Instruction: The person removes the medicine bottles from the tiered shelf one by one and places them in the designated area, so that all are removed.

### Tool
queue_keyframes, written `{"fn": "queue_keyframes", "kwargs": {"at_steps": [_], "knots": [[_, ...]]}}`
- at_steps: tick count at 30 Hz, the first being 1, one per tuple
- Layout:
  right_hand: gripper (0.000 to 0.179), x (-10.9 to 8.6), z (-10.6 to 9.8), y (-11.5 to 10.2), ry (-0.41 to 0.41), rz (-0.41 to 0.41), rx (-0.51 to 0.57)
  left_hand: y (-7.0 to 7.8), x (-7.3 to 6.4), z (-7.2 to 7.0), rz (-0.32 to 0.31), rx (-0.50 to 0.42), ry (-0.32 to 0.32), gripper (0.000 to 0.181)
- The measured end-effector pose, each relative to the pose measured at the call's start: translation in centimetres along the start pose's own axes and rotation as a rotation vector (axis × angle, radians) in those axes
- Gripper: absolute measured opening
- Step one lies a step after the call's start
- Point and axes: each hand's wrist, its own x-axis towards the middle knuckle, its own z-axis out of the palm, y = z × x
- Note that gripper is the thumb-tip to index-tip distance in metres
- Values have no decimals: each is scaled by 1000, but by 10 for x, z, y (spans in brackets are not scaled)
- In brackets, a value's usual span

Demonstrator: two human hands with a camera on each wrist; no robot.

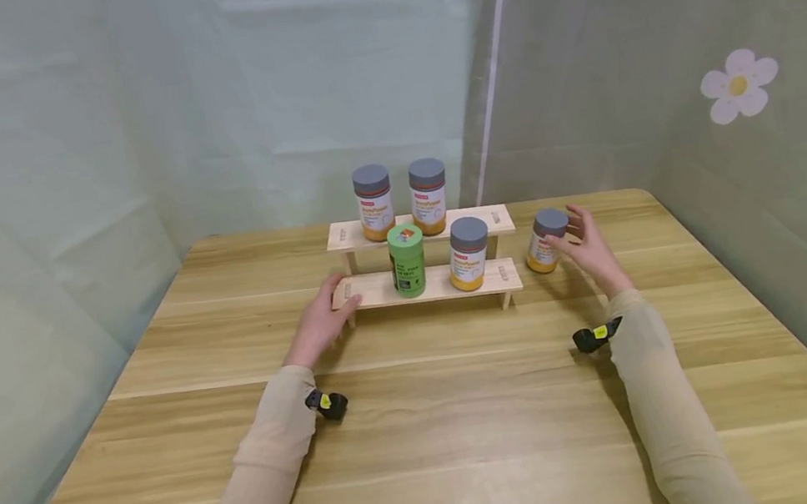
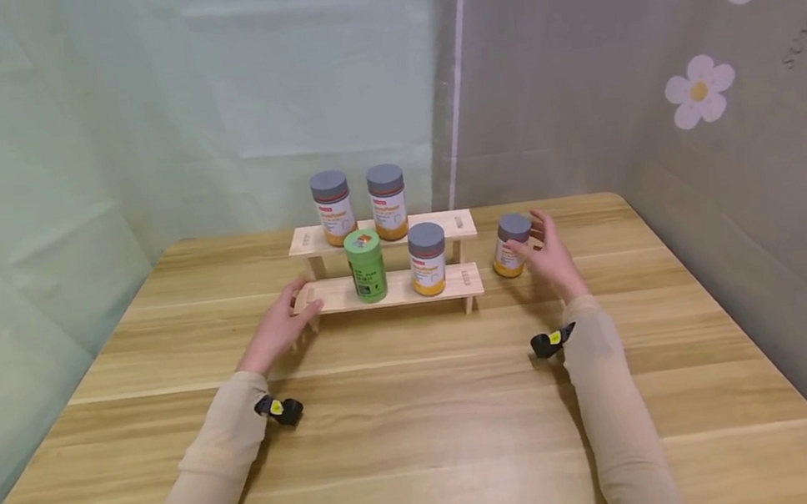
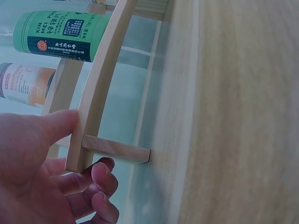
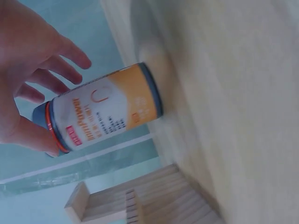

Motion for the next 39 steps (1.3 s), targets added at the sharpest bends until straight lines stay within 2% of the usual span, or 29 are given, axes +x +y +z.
{"fn": "queue_keyframes", "kwargs": {"at_steps": [6, 13, 19, 26, 28, 31, 34, 39], "knots": [[77, -2, -1, -16, 63, -44, 11, 1, -1, -1, 3, 16, -4, 66], [68, -11, -2, -41, 156, -52, 8, 0, -2, 0, 2, 12, -8, 67], [64, -15, 3, -56, 177, -76, -9, 0, -2, -1, 10, 21, 1, 67], [57, -17, 13, -72, 185, -94, -98, 1, 0, 2, -3, -13, -8, 67], [55, -17, 20, -78, 174, -116, -91, 0, 0, 3, -2, -25, -8, 67], [54, -17, 32, -87, 132, -143, -21, 0, 0, 1, -2, -29, -4, 68], [54, -17, 42, -96, 83, -142, 74, 0, 1, -2, 4, -23, -3, 68], [53, -18, 54, -106, 28, -123, 137, 1, 0, -2, -4, -21, -7, 68]]}}
